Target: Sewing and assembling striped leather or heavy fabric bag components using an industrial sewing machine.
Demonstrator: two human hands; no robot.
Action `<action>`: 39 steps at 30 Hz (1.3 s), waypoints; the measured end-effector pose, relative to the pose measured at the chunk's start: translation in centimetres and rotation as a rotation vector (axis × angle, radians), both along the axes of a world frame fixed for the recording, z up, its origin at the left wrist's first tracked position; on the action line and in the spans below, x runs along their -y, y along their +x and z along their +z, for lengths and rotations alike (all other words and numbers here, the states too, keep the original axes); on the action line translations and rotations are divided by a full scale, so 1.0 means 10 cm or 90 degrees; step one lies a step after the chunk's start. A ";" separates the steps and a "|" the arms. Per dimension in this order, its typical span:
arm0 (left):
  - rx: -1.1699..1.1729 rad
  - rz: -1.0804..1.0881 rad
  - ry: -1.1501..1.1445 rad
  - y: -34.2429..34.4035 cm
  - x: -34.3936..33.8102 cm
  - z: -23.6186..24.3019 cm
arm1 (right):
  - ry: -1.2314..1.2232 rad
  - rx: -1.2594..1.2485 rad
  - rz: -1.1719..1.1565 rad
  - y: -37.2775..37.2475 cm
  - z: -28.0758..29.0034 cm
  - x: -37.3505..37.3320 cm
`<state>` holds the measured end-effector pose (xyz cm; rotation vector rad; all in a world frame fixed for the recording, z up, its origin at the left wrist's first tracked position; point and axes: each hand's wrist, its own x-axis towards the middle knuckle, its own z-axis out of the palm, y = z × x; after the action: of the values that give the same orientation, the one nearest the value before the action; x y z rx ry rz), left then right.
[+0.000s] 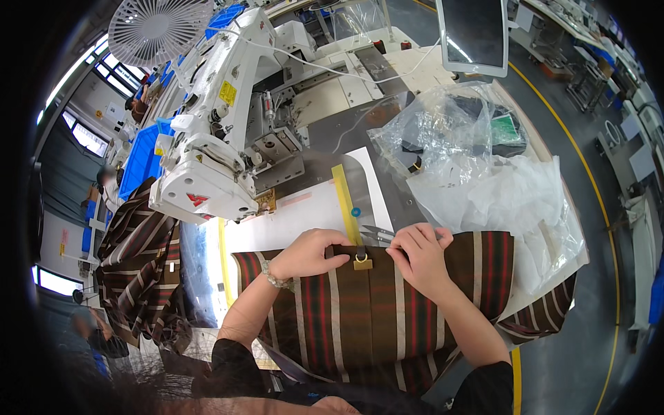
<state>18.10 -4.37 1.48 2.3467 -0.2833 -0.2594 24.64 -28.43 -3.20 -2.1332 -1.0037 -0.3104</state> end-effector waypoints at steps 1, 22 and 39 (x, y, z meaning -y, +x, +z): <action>0.003 -0.006 0.013 -0.01 0.00 0.02 | 0.003 0.002 0.001 0.00 0.00 0.00; 0.141 -0.042 0.024 -0.30 0.05 0.19 | 0.367 -0.907 0.060 -0.57 0.28 -0.20; 0.111 -0.064 -0.100 -0.46 -0.19 -0.01 | 0.225 -0.861 0.081 -0.75 0.32 -0.22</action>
<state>13.48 -2.43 1.40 2.2054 -0.4886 -0.0776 17.10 -26.24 0.05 -1.4148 -0.2171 0.8644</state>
